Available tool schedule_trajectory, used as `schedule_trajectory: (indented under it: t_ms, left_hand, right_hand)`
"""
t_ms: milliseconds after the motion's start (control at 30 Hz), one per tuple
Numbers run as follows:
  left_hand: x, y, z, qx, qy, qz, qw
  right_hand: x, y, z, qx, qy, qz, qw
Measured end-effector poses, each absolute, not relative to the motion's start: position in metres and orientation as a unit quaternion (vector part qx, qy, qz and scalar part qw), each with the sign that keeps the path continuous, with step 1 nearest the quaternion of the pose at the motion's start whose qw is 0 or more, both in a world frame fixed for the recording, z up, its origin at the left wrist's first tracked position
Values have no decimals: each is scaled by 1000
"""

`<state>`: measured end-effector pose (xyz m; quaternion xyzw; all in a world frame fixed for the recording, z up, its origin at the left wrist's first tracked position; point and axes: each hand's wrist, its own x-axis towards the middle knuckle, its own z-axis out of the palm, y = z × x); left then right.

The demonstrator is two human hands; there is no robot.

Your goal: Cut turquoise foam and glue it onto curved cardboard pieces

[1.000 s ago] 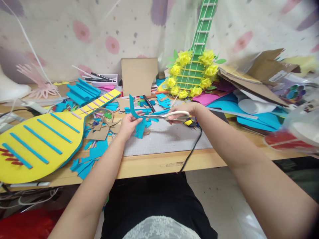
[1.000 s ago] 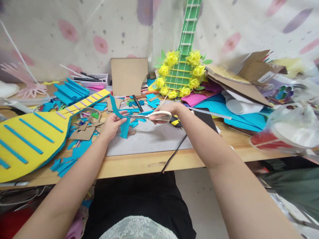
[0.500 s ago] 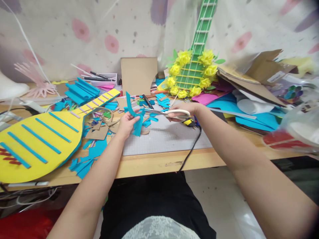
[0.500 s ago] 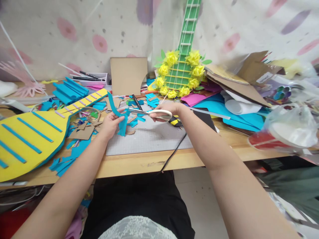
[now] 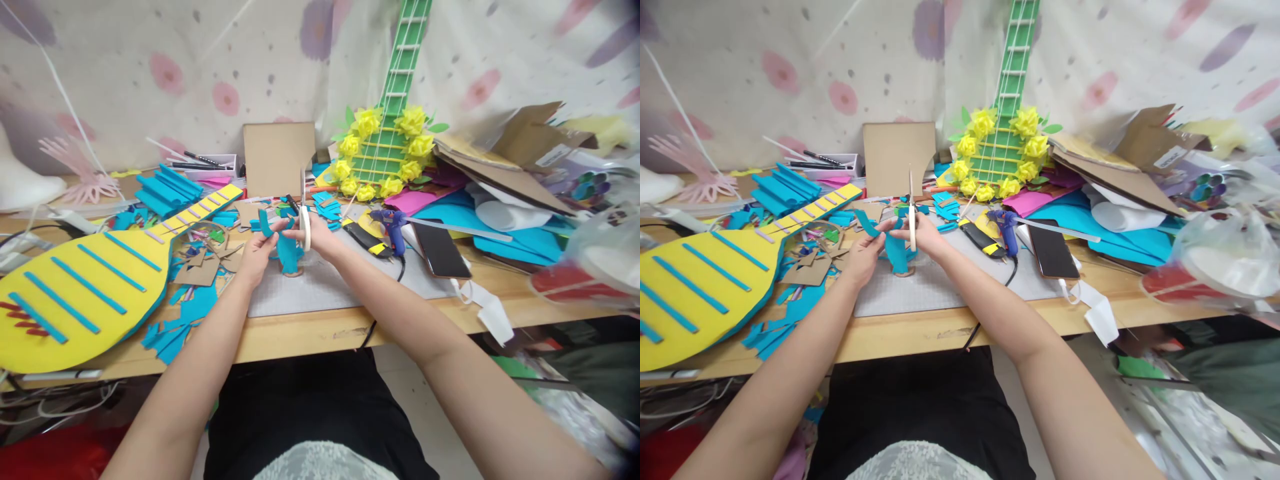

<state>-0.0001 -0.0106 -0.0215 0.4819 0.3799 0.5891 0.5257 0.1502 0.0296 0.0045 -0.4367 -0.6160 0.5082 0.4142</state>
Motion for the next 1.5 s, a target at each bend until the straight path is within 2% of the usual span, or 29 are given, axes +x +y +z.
schedule_trajectory:
  t_ms: [467,1133,1367,1500]
  left_hand:
    - [8,-7,-23,366,450,620,528]
    - [12,-5,-24,347,484,628,502]
    - [9,-8,-15,314,443,604,583]
    - [7,-7,-18,332,445,609,566]
  right_hand:
    - [144,31,-6,-443,-626,473,434]
    - [140,32,-21,-431,-625,473,447]
    - [143,33,-20,-445,-618,468,449]
    - [144,35,-24,-440,-618,469,452]
